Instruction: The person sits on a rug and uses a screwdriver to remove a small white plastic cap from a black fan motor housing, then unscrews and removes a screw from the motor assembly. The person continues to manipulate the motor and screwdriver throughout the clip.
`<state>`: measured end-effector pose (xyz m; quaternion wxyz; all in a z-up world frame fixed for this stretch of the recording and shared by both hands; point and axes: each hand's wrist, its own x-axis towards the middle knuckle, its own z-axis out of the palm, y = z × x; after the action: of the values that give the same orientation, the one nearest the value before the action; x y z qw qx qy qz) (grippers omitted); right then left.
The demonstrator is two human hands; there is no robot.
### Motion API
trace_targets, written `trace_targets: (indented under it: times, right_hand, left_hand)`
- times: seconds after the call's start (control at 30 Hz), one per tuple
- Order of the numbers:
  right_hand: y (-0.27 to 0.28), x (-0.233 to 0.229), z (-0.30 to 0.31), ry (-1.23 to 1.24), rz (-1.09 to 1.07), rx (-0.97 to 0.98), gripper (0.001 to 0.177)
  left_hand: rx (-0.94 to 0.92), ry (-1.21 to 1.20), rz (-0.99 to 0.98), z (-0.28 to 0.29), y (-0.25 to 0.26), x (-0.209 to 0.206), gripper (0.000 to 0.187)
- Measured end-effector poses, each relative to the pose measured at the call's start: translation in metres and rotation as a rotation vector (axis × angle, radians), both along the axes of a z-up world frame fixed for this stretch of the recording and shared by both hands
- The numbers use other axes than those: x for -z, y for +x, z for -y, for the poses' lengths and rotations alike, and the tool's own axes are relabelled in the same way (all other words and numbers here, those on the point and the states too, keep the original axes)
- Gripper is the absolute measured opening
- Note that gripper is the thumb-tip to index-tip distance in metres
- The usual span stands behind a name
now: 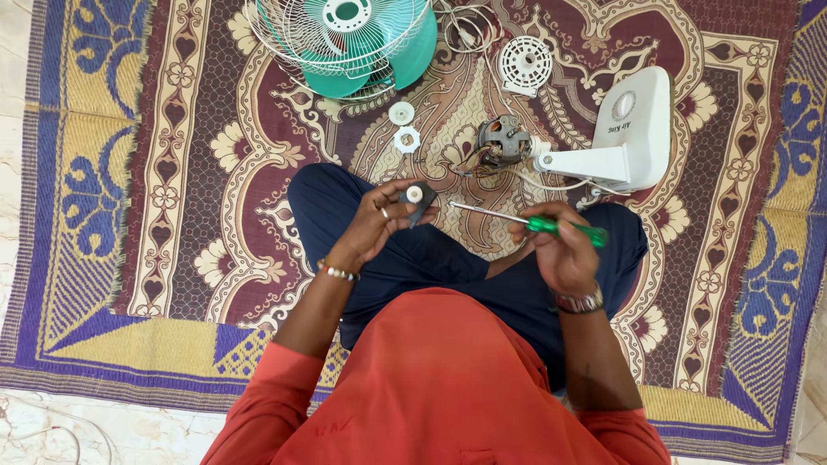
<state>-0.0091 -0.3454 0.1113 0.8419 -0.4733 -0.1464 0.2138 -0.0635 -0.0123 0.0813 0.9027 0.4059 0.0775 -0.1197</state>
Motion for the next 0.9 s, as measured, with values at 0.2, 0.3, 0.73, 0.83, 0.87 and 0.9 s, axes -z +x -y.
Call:
trace_targets:
  times: [0.2, 0.3, 0.73, 0.83, 0.87, 0.9]
  right_hand:
    - [-0.01, -0.047, -0.008, 0.141, 0.125, 0.029, 0.049]
    - [-0.01, -0.055, -0.009, 0.186, 0.143, 0.028, 0.05]
    - [-0.004, -0.035, -0.005, 0.193, 0.095, 0.117, 0.052]
    - [-0.006, -0.033, -0.004, 0.174, 0.077, 0.13, 0.053]
    - [-0.006, -0.032, -0.003, 0.173, 0.079, 0.129, 0.052]
    - [-0.006, -0.032, -0.003, 0.173, 0.084, 0.128, 0.052]
  left_hand:
    - [-0.028, 0.057, 0.139, 0.01, -0.018, -0.073, 0.048]
    - [-0.039, 0.114, 0.149, 0.016, -0.022, -0.091, 0.05]
    - [-0.097, 0.19, 0.026, 0.029, -0.018, -0.098, 0.045]
    - [-0.105, 0.202, 0.034, 0.031, -0.018, -0.098, 0.045]
    - [-0.106, 0.207, 0.039, 0.032, -0.018, -0.098, 0.046]
    - [-0.107, 0.212, 0.045, 0.032, -0.017, -0.098, 0.046]
